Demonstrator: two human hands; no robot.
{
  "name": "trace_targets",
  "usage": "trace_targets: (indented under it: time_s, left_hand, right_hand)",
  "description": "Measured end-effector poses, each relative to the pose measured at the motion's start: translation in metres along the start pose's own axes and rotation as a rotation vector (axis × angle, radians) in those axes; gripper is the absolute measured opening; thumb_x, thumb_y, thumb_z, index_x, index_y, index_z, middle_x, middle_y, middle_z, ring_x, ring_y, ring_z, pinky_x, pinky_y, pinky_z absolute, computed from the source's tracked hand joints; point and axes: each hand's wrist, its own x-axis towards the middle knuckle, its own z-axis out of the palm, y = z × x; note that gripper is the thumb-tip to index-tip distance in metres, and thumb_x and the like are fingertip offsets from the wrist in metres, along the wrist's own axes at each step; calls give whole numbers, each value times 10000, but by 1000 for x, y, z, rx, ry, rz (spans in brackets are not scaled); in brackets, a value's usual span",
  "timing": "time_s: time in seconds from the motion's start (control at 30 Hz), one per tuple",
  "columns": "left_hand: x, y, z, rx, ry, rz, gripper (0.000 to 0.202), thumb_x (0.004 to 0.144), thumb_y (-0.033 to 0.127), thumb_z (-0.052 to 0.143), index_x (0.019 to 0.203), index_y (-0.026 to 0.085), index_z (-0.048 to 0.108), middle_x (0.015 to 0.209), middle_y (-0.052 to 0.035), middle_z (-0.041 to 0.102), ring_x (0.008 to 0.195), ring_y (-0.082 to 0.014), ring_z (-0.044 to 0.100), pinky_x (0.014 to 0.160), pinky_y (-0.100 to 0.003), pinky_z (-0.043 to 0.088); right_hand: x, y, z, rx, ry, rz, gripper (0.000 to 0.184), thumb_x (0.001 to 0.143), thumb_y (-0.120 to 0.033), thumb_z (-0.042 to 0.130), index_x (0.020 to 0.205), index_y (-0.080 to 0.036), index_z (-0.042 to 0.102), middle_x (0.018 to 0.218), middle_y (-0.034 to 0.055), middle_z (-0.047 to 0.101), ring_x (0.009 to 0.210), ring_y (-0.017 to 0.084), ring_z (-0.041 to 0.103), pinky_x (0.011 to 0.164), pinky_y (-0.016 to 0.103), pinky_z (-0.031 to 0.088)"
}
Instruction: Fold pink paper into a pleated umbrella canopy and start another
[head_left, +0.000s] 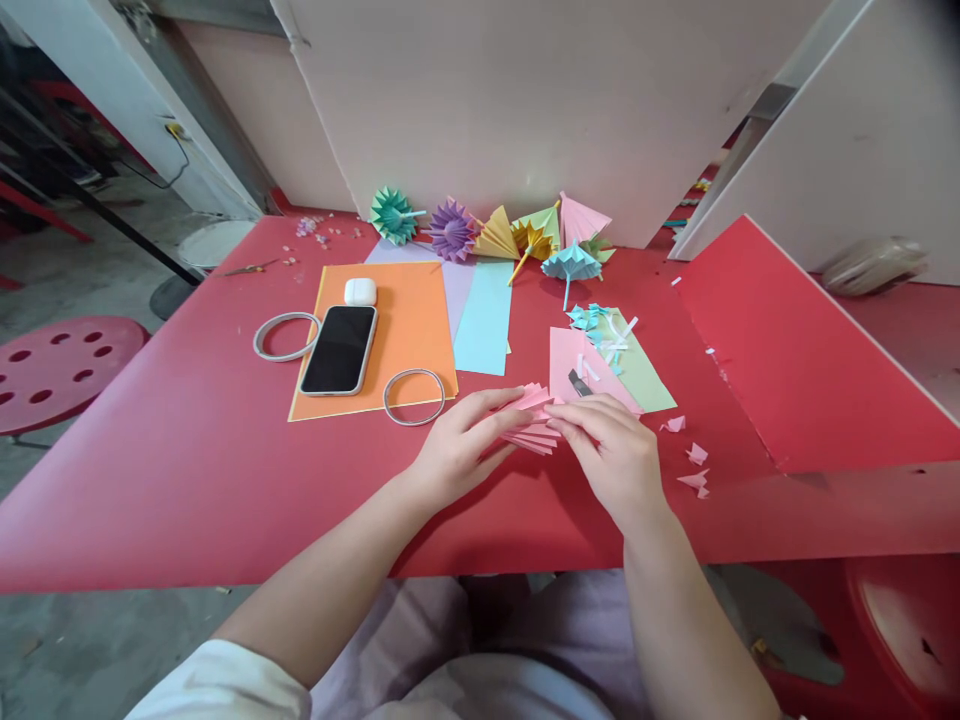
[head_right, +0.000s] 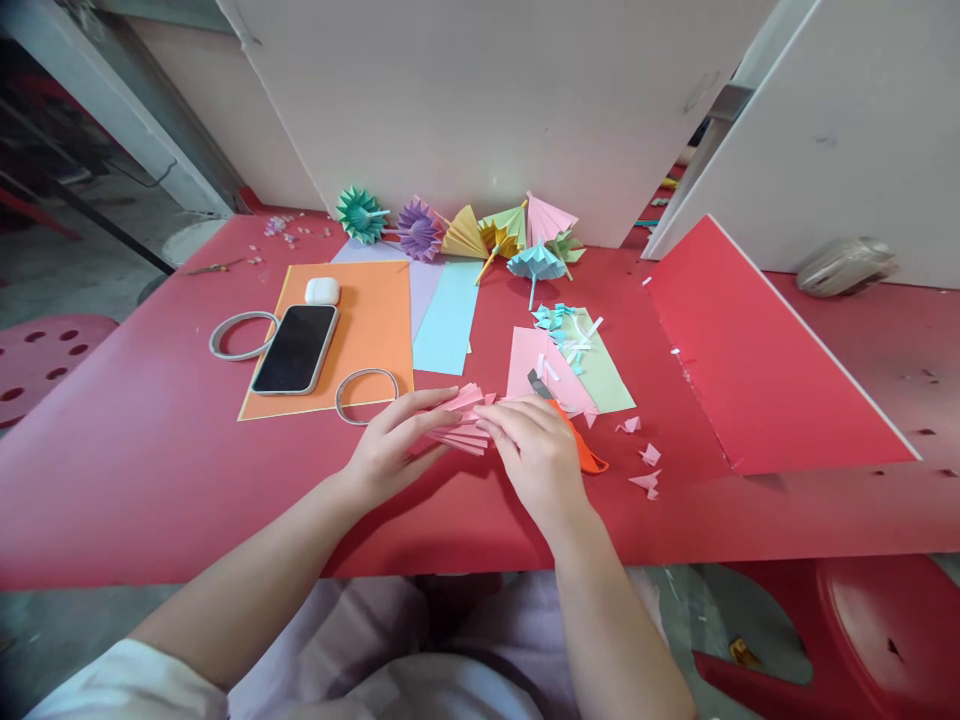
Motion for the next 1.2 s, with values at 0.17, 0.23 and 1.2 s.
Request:
trace_targets:
  time_s: [0.17,0.23,1.2]
  left_hand:
    - [2,7,-6,-131,-78,-78,459,812,80,492,1243,237,512,1338,-119,481,1221,-245,496,991,-416,467]
    - [3,8,-6,-149,-51,-117,397,826,90,472,1186,228,564,1311,-120,500,1198,-248,514,980,-421,473]
    - [7,5,2,187,109,-5,61,832,145,575,821,176,626,843,-59,599,862,-182,574,741,-332,496]
  right_hand:
    - [2,-3,0,-158,28,-55,194,854,-91,523,891,-232,652,810,28,648,774,159,577,743,320,494]
    - [2,-5,0,-196,1,-66,185,858,-98,516,882,-227,646,802,32,632,773,163,561,734,318,485]
    - [0,-6,14,-201,-10,-119,132,849,-142,563,739,-205,599,736,26,622,754,162,531,722,322,485]
